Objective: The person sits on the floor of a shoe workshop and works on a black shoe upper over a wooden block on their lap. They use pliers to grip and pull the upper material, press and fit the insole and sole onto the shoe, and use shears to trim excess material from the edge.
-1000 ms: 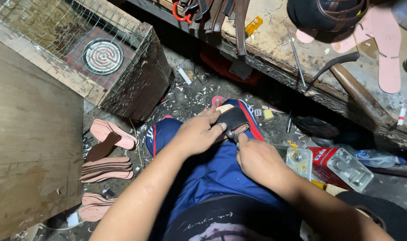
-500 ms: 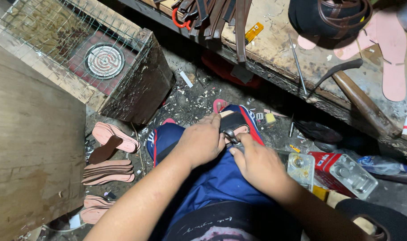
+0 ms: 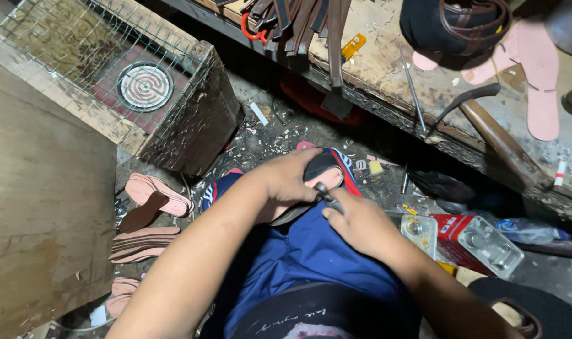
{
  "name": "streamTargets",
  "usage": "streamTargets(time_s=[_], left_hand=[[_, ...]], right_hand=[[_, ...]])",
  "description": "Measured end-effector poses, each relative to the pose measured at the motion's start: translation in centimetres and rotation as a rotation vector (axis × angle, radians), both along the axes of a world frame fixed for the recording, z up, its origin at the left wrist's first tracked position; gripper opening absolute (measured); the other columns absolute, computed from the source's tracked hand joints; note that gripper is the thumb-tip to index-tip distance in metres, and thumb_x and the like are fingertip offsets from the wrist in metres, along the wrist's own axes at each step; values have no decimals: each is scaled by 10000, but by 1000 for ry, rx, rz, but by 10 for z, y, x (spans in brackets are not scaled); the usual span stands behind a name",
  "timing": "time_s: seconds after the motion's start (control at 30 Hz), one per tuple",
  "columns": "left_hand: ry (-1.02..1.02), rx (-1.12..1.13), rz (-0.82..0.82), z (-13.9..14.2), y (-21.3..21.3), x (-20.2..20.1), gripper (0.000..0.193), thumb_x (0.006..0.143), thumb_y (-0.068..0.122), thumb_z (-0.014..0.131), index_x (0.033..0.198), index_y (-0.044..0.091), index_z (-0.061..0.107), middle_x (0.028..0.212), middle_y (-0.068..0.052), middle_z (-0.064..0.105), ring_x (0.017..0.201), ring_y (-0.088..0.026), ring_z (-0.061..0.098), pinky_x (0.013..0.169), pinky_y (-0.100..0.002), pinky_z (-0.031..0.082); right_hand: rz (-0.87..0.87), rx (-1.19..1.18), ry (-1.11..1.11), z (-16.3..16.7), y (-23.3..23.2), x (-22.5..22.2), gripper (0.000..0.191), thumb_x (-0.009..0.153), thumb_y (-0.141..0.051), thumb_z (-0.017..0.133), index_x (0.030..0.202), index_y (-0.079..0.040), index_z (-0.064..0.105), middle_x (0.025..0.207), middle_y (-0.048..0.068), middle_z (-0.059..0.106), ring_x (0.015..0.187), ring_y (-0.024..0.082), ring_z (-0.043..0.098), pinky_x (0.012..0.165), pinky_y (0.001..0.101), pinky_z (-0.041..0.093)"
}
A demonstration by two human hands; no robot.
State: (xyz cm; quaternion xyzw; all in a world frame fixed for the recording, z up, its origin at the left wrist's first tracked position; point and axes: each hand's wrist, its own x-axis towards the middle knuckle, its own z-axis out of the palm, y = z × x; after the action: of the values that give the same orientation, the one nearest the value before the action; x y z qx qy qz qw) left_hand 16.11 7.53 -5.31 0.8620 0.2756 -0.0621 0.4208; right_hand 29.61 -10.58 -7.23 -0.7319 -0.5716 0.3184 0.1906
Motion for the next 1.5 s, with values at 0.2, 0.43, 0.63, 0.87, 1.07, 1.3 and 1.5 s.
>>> streamTargets(time_s=[0.2, 0.43, 0.63, 0.87, 1.07, 1.3, 1.5], left_hand=[[-730, 131, 140, 25, 15, -34, 894, 760, 172, 815, 1536, 34, 394, 1515, -219, 518, 1428, -337, 508, 1201, -416, 391], [-978, -49, 854, -10, -56, -108, 640, 866, 130, 773, 1386, 32, 412, 1318, -145, 502, 1235, -218, 502, 1102, -378, 434], [-654, 450, 816, -33, -117, -147, 554, 748, 118, 804, 1233, 5, 561, 1442, -294, 450, 1317, -413, 498, 1090, -456, 411], [-617, 491, 500, -15, -114, -157, 507, 812, 6, 676, 1315, -3, 610, 1416, -190, 575, 1376, -441, 513, 1185, -491, 404], [-655, 535, 553, -17, -123, -150, 465, 783, -34, 652, 1245, 5, 635, 1367, -176, 634, 1343, -423, 551, 1155, -459, 445], [-711, 527, 568, -22, -118, -152, 466, 776, -33, 655, 1240, 6, 634, 1347, -179, 647, 1311, -407, 582, 1155, -458, 454], [-728, 459, 611, -25, -106, -157, 476, 768, -32, 627, 1243, -2, 621, 1347, -193, 650, 1296, -395, 598, 1141, -444, 461]], right_hand=[[-415, 18, 724, 17, -44, 20, 540, 878, -170, 702, 1392, -24, 627, 897, 45, 590, 757, 163, 541, 687, 357, 437], [-12, -94, 788, 22, -23, -8, 315, 929, -214, 628, 1155, -1, 678, 1023, 14, 689, 928, 121, 642, 873, 305, 520], [233, -262, 512, 20, 1, -49, 389, 892, -278, 620, 1195, -34, 633, 1019, 75, 720, 928, 192, 667, 863, 333, 526], [328, -288, 207, 31, 13, -68, 590, 867, -322, 609, 1391, -73, 506, 1019, 215, 709, 965, 374, 690, 871, 423, 521], [394, -274, 108, 44, 17, -74, 547, 888, -331, 605, 1345, -39, 538, 1075, 241, 706, 1042, 423, 667, 897, 468, 509], [320, -50, -90, 14, 5, -90, 313, 926, -291, 607, 1049, -3, 599, 935, 254, 699, 900, 465, 664, 791, 557, 509], [258, 425, -52, -56, 13, -104, 208, 876, -175, 688, 915, -13, 564, 736, 215, 672, 686, 424, 667, 617, 519, 536]])
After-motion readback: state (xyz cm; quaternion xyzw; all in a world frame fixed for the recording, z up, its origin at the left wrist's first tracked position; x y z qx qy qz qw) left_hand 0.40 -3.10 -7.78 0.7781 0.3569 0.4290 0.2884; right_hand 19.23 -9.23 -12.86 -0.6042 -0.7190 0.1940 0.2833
